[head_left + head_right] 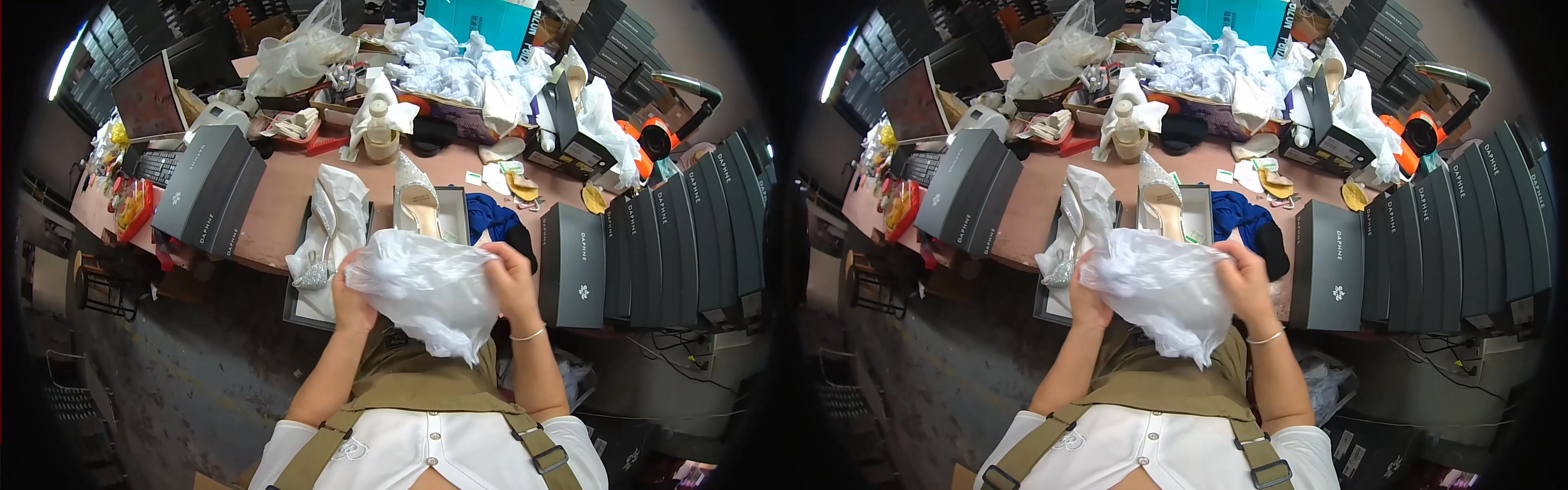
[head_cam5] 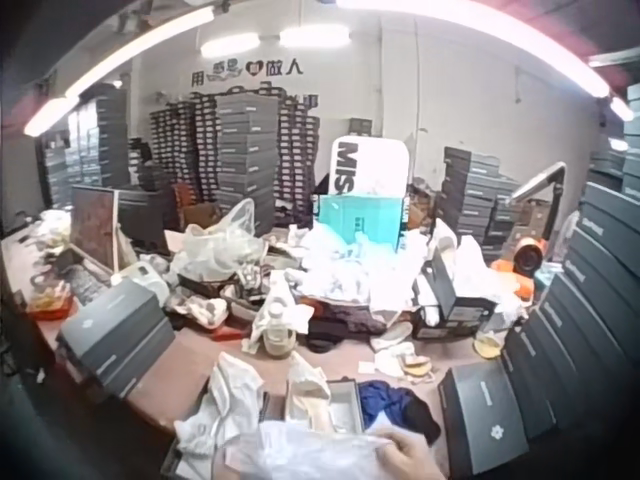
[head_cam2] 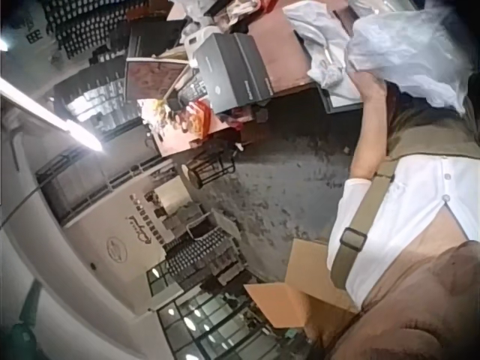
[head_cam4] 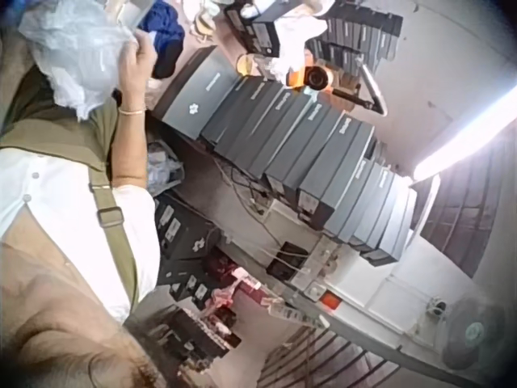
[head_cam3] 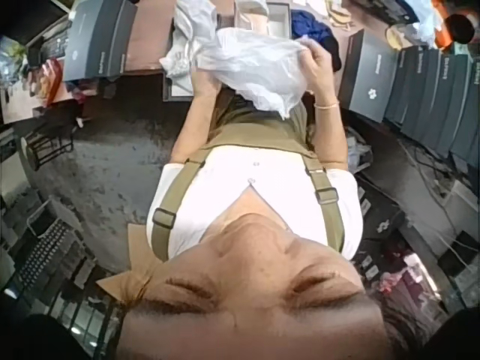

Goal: Inspecting and packing high-heeled shoes into boxes with tissue paper.

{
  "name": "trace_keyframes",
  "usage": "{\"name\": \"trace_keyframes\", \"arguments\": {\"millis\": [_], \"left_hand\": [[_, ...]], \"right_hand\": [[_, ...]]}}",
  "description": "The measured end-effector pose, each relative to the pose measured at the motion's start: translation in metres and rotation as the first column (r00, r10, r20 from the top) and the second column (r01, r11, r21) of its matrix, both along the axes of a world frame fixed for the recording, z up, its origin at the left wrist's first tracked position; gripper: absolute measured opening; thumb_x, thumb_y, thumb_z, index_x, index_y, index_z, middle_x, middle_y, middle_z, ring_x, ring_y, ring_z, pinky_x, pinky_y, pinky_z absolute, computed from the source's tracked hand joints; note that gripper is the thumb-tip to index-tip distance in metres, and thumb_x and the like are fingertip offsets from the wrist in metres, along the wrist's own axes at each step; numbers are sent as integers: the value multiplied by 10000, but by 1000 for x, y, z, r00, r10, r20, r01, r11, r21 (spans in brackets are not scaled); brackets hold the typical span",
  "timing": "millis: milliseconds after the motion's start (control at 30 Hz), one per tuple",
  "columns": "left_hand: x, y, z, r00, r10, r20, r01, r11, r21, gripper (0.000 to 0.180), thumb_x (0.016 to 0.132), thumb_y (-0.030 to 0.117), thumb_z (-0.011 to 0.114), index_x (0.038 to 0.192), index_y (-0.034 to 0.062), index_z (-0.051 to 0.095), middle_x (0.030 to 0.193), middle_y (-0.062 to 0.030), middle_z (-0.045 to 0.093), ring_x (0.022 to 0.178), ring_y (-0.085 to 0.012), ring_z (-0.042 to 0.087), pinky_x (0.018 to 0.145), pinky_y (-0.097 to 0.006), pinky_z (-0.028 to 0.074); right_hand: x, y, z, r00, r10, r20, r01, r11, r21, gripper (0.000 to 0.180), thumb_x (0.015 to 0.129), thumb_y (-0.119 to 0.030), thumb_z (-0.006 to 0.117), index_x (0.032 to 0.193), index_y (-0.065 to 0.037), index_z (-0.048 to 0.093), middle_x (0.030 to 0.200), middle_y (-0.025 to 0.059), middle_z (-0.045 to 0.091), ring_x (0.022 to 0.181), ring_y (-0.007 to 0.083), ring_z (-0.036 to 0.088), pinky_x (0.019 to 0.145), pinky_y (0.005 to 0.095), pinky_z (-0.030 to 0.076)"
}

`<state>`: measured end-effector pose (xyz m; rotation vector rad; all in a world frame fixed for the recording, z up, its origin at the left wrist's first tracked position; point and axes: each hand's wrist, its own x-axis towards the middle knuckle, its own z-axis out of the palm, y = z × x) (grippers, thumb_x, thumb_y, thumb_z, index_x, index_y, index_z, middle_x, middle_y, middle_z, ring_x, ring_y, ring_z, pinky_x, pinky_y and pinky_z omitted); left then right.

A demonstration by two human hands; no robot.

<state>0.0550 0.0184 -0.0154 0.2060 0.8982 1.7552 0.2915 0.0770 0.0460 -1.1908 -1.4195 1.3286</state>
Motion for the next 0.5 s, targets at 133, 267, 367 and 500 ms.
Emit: {"name": "trace_keyframes", "arguments": {"millis": [133, 267, 367, 500], "left_hand": [[-47, -5, -19, 989, 143, 23, -143, 990, 14, 297, 913, 153, 591, 1189, 47, 562, 1090, -60, 621, 965, -197, 616, 843, -344, 521], [-105, -18, -24, 951, 306, 45, -301, 949, -96, 364, 900, 221, 617, 1208, 36, 562, 1165, -73, 604, 1042, -192, 595, 895, -341, 495], [-87, -13, 17, 967, 253, -32, -255, 948, -191, 320, 921, 220, 599, 1173, 25, 577, 1141, -71, 610, 1009, -179, 599, 867, -328, 490], [-68, -5, 13, 986, 157, -55, -162, 980, -113, 276, 931, 204, 589, 1139, 24, 590, 1107, -62, 619, 973, -167, 601, 837, -320, 490]], "right_hand": [[54, 18, 0, 938, -268, -218, 264, 963, -48, 161, 911, -41, 496, 1003, -10, 624, 819, -24, 604, 656, 23, 499, 586, 184, 424], [70, 30, 11, 917, -333, -219, 352, 935, 51, 228, 904, -21, 486, 1110, -1, 583, 912, 44, 651, 720, 83, 596, 655, 229, 496], [23, 28, 3, 959, -107, 262, 55, 978, 200, 247, 872, -23, 506, 1090, -10, 621, 939, 96, 666, 730, 171, 626, 698, 307, 523], [-32, 25, -60, 484, -8, 875, -520, 801, 296, 209, 799, -104, 546, 947, -28, 672, 864, 141, 658, 782, 276, 604, 834, 394, 482]]}}
